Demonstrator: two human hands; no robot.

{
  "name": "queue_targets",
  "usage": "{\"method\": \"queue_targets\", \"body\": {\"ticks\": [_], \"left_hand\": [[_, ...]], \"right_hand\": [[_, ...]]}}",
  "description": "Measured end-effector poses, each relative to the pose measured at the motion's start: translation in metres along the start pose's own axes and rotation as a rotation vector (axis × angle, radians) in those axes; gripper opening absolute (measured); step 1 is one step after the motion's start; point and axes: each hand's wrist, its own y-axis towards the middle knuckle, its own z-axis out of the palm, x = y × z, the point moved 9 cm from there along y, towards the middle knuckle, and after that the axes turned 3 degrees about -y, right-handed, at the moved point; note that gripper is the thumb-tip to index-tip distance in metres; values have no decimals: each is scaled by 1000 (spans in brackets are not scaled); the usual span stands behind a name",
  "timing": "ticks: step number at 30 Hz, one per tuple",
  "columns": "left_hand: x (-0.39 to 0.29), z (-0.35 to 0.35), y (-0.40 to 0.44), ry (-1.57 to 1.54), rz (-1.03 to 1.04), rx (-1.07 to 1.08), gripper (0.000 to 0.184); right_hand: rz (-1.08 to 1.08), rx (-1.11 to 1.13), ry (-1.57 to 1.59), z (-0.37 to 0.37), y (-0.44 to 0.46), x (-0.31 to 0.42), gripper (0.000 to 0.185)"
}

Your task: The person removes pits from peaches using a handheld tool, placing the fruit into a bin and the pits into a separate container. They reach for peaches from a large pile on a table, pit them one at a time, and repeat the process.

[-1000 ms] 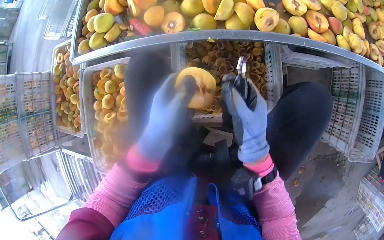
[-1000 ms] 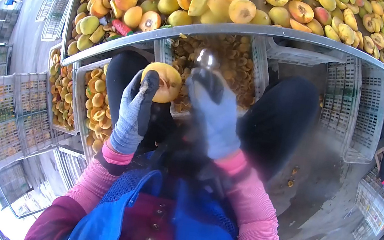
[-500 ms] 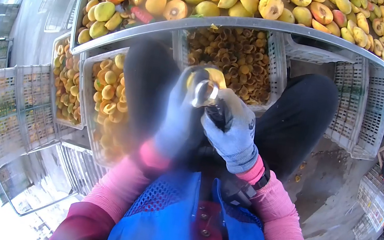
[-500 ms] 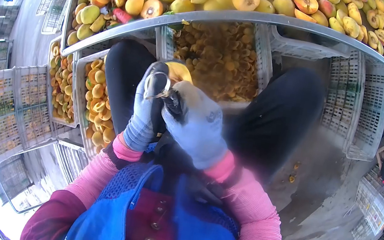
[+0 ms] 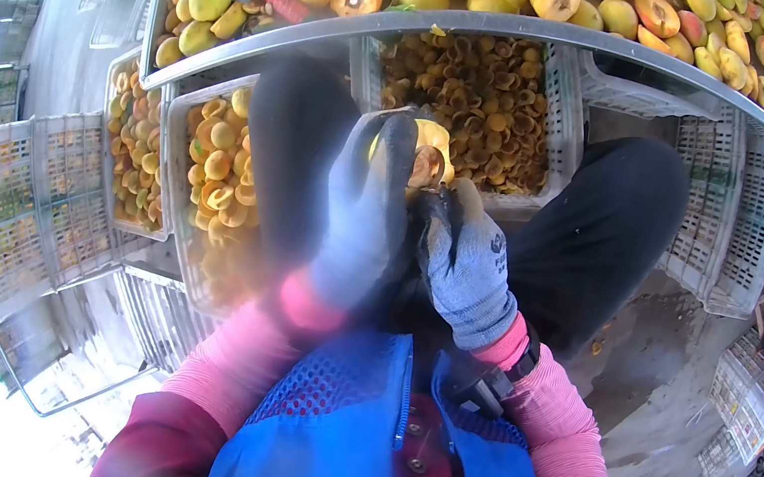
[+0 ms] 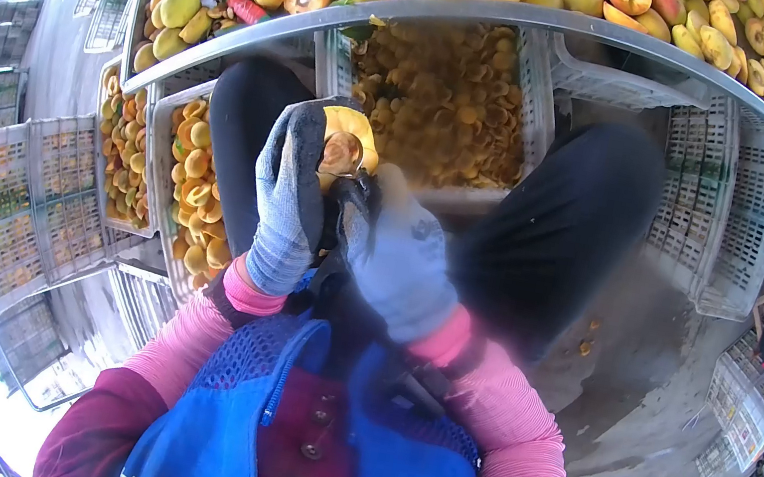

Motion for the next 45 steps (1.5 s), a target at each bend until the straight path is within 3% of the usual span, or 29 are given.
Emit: {"method": "queue_targets", "body": {"ticks": [3,4,6,8,12,15,18,20,22,23,25,28,33,34,36,39,40,43,45], "left_hand": [[12,2,4,-425,-234,-65,39],[4,3,4,-454,-266,-78,27],[-13,-1,4,-58,117,-36,30],[-21,4,-2,121,309,-22,39],[-38,1,0,83,381,-92,38],[-31,1,1,-30,289,-110,31],[-16,3,6,-365,6,-82,24],[-12,9,4,-594,-166,-5,28],[-7,10,8,-491,-172,57,28],[-4,12,11,-441,-175,87,28],[-3,12,17,-448,-124,109,22],[-11,9,20,-356,-32,124,18],[-8,13,20,-351,-50,170,17],[-7,16,20,-328,-55,186,18],[0,19,17,-298,-44,271,27],[-20,18,7,-113,414,293,35],[-21,19,6,-114,403,295,36],[-7,23,19,-303,0,385,28],[-10,20,17,-279,142,291,20]], "right_hand": [[48,102,6,6,-2,-4,26],[46,118,17,7,-2,-5,27],[43,145,37,9,-4,-10,30],[7,55,38,6,-11,-12,32],[-17,-1,82,2,-10,-5,36],[-29,-28,46,0,-11,-4,37],[23,102,123,9,-11,-10,43],[184,218,301,21,-16,-26,43],[144,161,307,22,-17,-31,41],[23,49,223,19,-19,-30,40],[167,39,451,23,-20,-38,37],[787,308,1125,55,-44,-41,40],[1150,647,1446,63,-54,-16,49],[1148,740,1829,70,-59,-7,50],[1150,765,2108,73,-57,3,50],[1119,845,2337,67,-50,13,49],[1097,887,2397,66,-51,15,48],[1052,946,2520,65,-53,18,48],[982,978,2571,65,-55,20,48]]}}
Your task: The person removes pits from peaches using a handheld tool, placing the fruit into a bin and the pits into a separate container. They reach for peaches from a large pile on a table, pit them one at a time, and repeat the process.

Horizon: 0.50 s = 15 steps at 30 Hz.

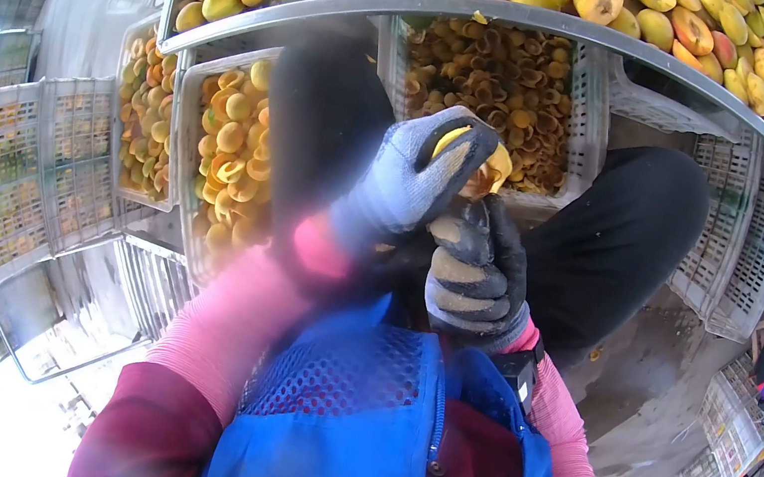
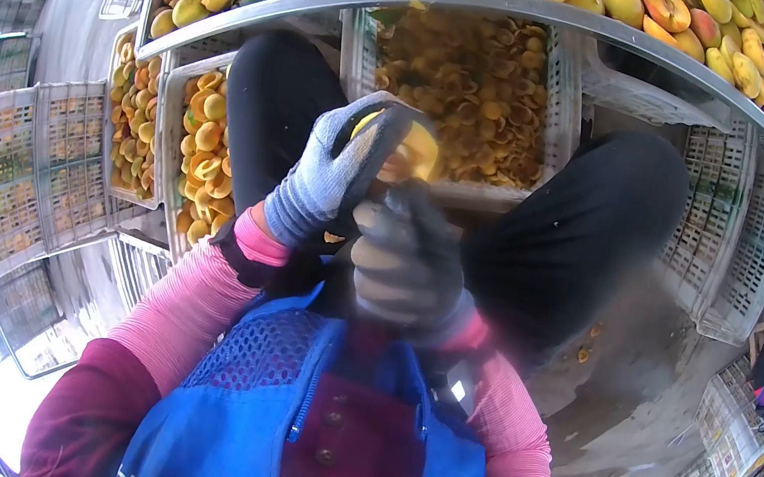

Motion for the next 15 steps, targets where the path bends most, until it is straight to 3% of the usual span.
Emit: {"method": "queue_targets", "body": {"ticks": [3,8,10,12,14,15], "left_hand": [[-9,2,-12,126,217,-79,25],[20,2,-13,-32,-23,-77,31],[26,1,-15,-61,-78,-85,28],[48,-1,-21,-287,-260,-157,29],[84,7,-32,-733,-585,-280,33],[68,4,-37,-801,-664,-410,39]], "right_hand": [[9,69,-51,-1,2,4,47],[23,105,-58,-8,2,8,49],[-18,-3,-77,-17,3,12,48],[-38,-47,-117,-23,4,13,47],[-29,-27,-181,-24,7,16,46],[-13,-12,-221,-21,7,17,48]]}}
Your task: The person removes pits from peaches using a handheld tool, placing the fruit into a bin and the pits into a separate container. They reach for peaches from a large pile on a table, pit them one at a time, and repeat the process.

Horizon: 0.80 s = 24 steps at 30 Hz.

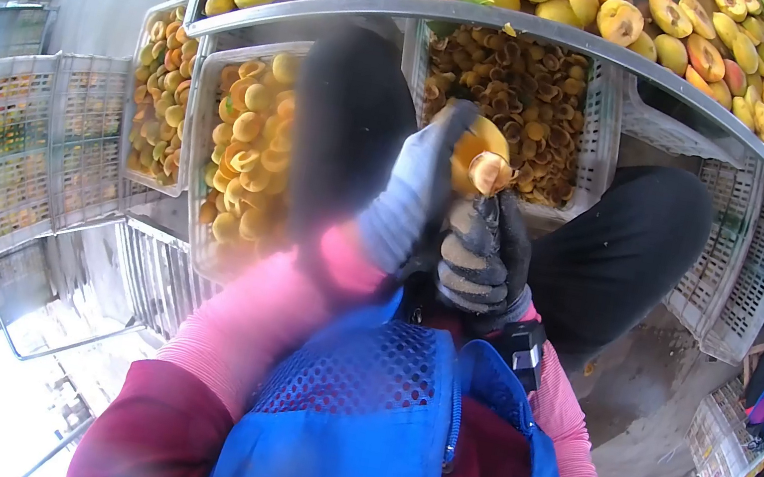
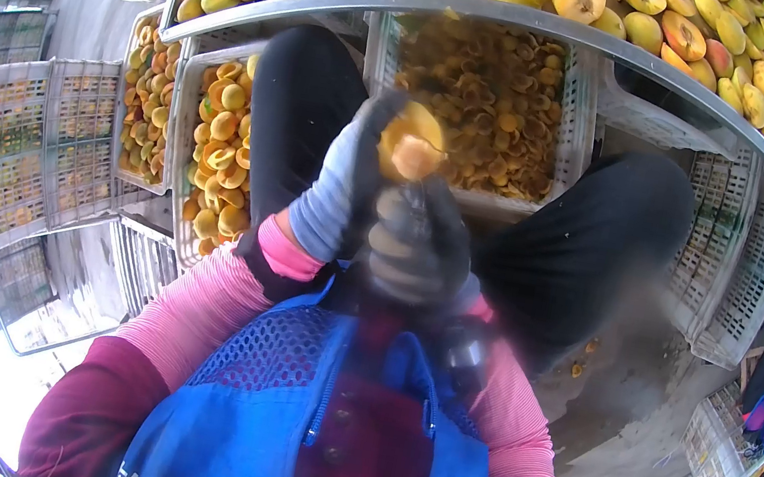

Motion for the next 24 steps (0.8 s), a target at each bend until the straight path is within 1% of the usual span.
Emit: {"method": "queue_targets", "body": {"ticks": [1,2,3,4,5,6,7,8,9,10,11,12,13,14,15,17,18,20,21,22,24], "left_hand": [[-18,0,-3,515,298,114,49],[-34,-2,-15,997,655,71,59],[-48,0,-24,1098,845,-18,49],[-44,-33,-3,596,511,-137,43],[-21,-56,9,96,166,-241,38],[-25,-65,2,26,144,-295,37],[-52,-63,-13,362,386,-205,36],[-88,-39,-51,1193,861,-237,35],[-110,-27,-85,1607,1240,-421,35],[-127,-57,-78,1332,1031,-401,32],[-139,-90,-74,981,851,-407,29],[-147,-122,-73,656,718,-462,27],[-150,-177,-66,867,602,-558,29],[-157,-208,-62,1393,478,-686,30],[-161,-223,-58,1913,308,-805,32],[-180,-158,-54,1616,446,-743,30],[-187,-122,-49,1463,503,-708,28],[-189,-71,-12,1380,595,-523,25],[-195,-31,6,1478,754,-428,26],[-196,4,24,1547,851,-316,33],[-185,43,72,1824,894,-122,43]], "right_hand": [[13,17,-40,3,-2,3,49],[30,36,-78,5,-2,4,50],[-22,-85,-70,-6,-2,9,50],[-79,-206,-61,-16,-6,13,50],[-136,-330,-49,-26,-11,16,50],[-156,-339,129,-31,-13,16,51],[-127,-347,130,-33,-14,15,50],[-97,-350,126,-35,-12,16,50],[-68,-353,122,-37,-12,17,49],[-49,-330,117,-43,-15,18,47],[-53,-337,112,-42,-17,20,47],[-56,-342,106,-39,-18,22,47],[-58,-348,104,-39,-18,23,47],[-65,-366,83,-41,-20,28,46],[-70,-381,74,-45,-20,31,46],[-78,-421,65,-53,-18,34,46],[-78,-516,-41,-58,-19,37,46],[-95,-703,-190,-61,-20,40,46],[-105,-794,-268,-64,-22,44,46],[-109,-762,-210,-64,-20,44,46],[-126,-701,-90,-66,-19,44,45]]}}
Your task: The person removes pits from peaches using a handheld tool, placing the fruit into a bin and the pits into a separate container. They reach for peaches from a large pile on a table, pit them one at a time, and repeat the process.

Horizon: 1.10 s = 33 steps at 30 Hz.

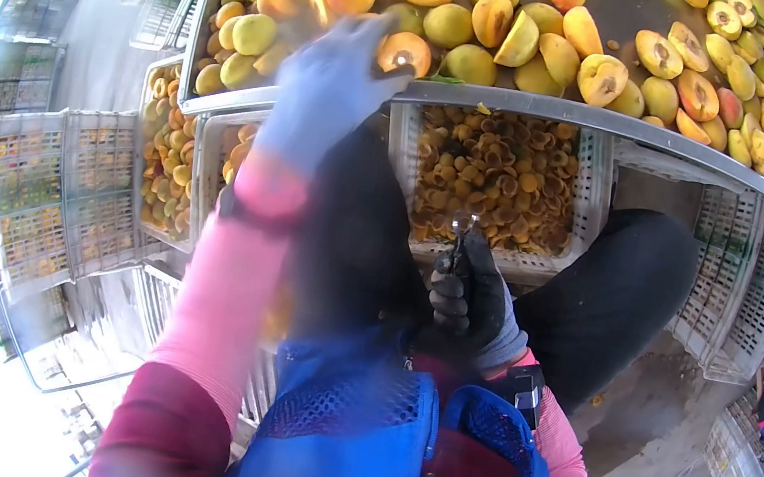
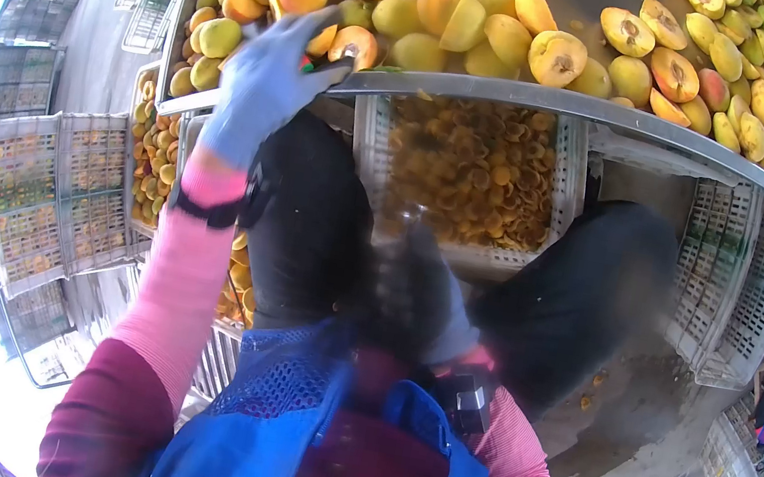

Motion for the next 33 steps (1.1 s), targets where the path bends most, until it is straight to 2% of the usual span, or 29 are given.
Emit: {"method": "queue_targets", "body": {"ticks": [1,3,6,9,13,14,18,21,22,24,25,26,28,30,31,32,33], "left_hand": [[9,30,19,99,19,120,53],[11,55,45,209,-17,278,55],[6,65,54,194,80,385,57],[8,62,55,144,142,352,54],[6,49,46,-51,85,289,49],[12,49,41,-43,-14,344,48],[18,46,33,21,80,273,41],[5,48,44,-8,101,449,37],[-2,46,47,69,163,416,36],[-1,34,51,51,93,254,34],[-2,29,51,38,65,180,33],[-8,27,47,-108,56,141,30],[-19,14,22,-404,19,56,25],[-35,4,-9,-658,-10,-2,20],[-52,4,-25,-769,-16,-11,19],[-57,12,-39,-974,-185,28,19],[-68,7,-48,-865,-175,33,19]], "right_hand": [[-16,-10,-18,-3,0,4,45],[-53,-21,-53,-7,-1,15,46],[-193,-210,-245,-15,-3,33,47],[-228,-427,-378,-13,-10,45,48],[-251,-454,-391,-16,-13,46,48],[-284,-468,-409,-20,-14,46,48],[-331,-438,-438,-16,-15,51,47],[-307,-508,-421,-13,-21,49,47],[-308,-496,-413,-12,-20,49,47],[-313,-475,-382,-13,-19,49,46],[-453,-463,-515,-6,-23,59,46],[-596,-455,-646,4,-30,67,45],[-689,-443,-737,29,-43,72,42],[-595,-426,-642,70,-51,70,36],[-684,-346,-712,84,-45,72,34],[-770,-265,-780,96,-38,72,32],[-856,-181,-849,103,-36,71,31]]}}
